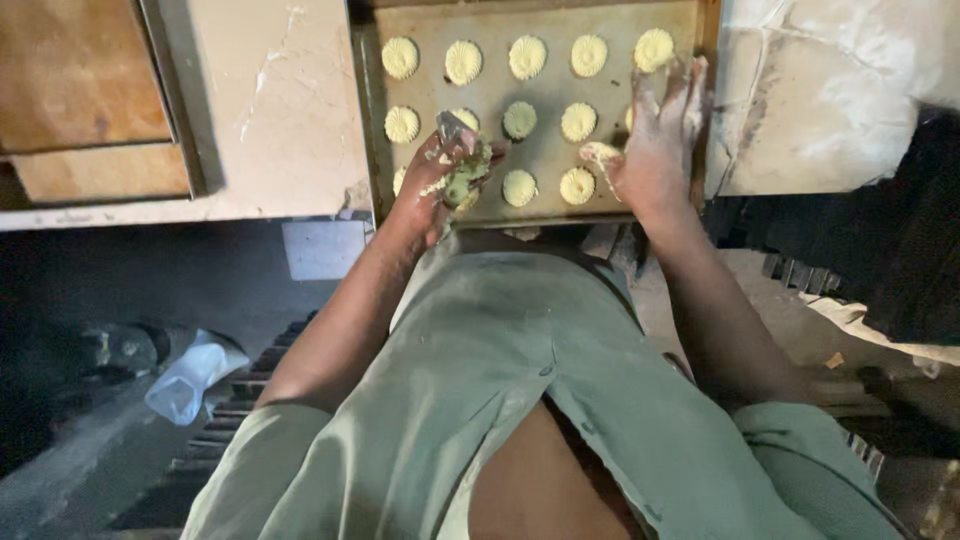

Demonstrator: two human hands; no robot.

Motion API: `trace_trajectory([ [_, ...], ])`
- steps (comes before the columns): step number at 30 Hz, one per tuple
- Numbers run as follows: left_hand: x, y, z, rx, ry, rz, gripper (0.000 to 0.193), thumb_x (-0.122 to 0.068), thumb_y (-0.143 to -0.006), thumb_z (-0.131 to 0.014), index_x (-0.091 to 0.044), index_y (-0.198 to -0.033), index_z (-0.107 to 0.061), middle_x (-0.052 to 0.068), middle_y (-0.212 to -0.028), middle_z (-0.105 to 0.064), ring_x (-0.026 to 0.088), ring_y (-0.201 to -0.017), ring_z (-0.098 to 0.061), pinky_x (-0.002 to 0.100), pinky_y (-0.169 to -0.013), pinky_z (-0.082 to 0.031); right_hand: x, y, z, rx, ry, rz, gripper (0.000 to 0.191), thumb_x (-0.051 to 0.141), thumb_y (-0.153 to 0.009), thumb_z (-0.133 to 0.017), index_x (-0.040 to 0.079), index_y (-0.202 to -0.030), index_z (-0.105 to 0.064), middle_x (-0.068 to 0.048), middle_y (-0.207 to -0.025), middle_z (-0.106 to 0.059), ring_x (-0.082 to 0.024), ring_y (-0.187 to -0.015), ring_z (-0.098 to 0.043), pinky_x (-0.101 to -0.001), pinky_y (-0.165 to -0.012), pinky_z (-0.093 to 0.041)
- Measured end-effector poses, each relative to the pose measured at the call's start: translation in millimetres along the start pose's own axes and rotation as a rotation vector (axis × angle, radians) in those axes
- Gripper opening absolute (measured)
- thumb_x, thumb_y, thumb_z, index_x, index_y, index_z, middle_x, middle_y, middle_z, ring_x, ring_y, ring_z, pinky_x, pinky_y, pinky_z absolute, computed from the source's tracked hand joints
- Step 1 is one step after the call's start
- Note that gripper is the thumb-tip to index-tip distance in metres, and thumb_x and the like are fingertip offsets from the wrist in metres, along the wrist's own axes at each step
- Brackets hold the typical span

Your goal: The person holds a mass of cookie dough in one hand, pinches off portions, and presses each portion onto a baking tray using a small metal cutter to form round cookies. They fill one tray, set it aside, and begin working on another tray, at one point scraping excess dough onto the worktable.

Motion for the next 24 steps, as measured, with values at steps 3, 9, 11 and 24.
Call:
trace_trajectory([
  [3, 8.8, 5.6, -25.6, -0.067, 0.203, -0.035, 0.049, -0.04, -0.097, -0.065, -0.004, -0.126, -0.052, 0.025, -0.124, -0.071, 0.037, -0.118, -0.07, 0.05, -0.107, -0.053, 20.2, 0.5, -5.6, 0.045, 0.099, 0.203, 0.101, 0.032, -0.073, -0.094, 0.011, -0.159, -0.047, -0.033, -0.17, -0.017, -0.047, -0.157, -0.005, -0.0643, -0.126, -0.006],
  [9, 39.7, 35.4, -44.1, -0.153, 0.111, -0.25, 0.043, -0.042, -0.105, -0.061, -0.005, -0.125, -0.051, 0.024, -0.129, -0.065, 0.037, -0.126, -0.068, 0.052, -0.113, -0.052, 33.7, 6.8, 12.3, 0.076, -0.205, 0.419, 0.098, 0.018, -0.068, -0.094, 0.004, -0.153, -0.049, -0.025, -0.163, -0.025, -0.05, -0.156, -0.014, -0.0638, -0.126, -0.01],
  [11, 53.0, 44.3, -46.2, -0.126, 0.094, -0.232, 0.042, -0.042, -0.106, -0.059, -0.005, -0.126, -0.052, 0.027, -0.132, -0.066, 0.037, -0.124, -0.067, 0.052, -0.11, -0.051, 24.6, 11.0, 27.7, 0.116, -0.37, 0.446, 0.1, 0.022, -0.068, -0.093, 0.004, -0.154, -0.045, -0.024, -0.164, -0.024, -0.05, -0.156, -0.014, -0.0612, -0.128, -0.015],
  [24, 104.9, 23.3, -112.9, 0.151, 0.307, 0.113, 0.032, -0.038, -0.111, -0.055, -0.006, -0.119, -0.052, 0.019, -0.102, -0.068, 0.035, -0.078, -0.068, 0.057, -0.076, -0.06, 7.5, -4.5, 128.6, 0.12, -0.292, 0.662, 0.1, 0.03, -0.062, -0.09, 0.009, -0.151, -0.05, -0.019, -0.16, -0.036, -0.046, -0.153, -0.022, -0.0589, -0.124, -0.026],
])
Point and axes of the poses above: each hand's wrist, its own y-axis away from the middle knuckle, its own z-axis out of the back of the hand, x = y × z, the point moved 2 cm from there along -y, towards the middle knuckle
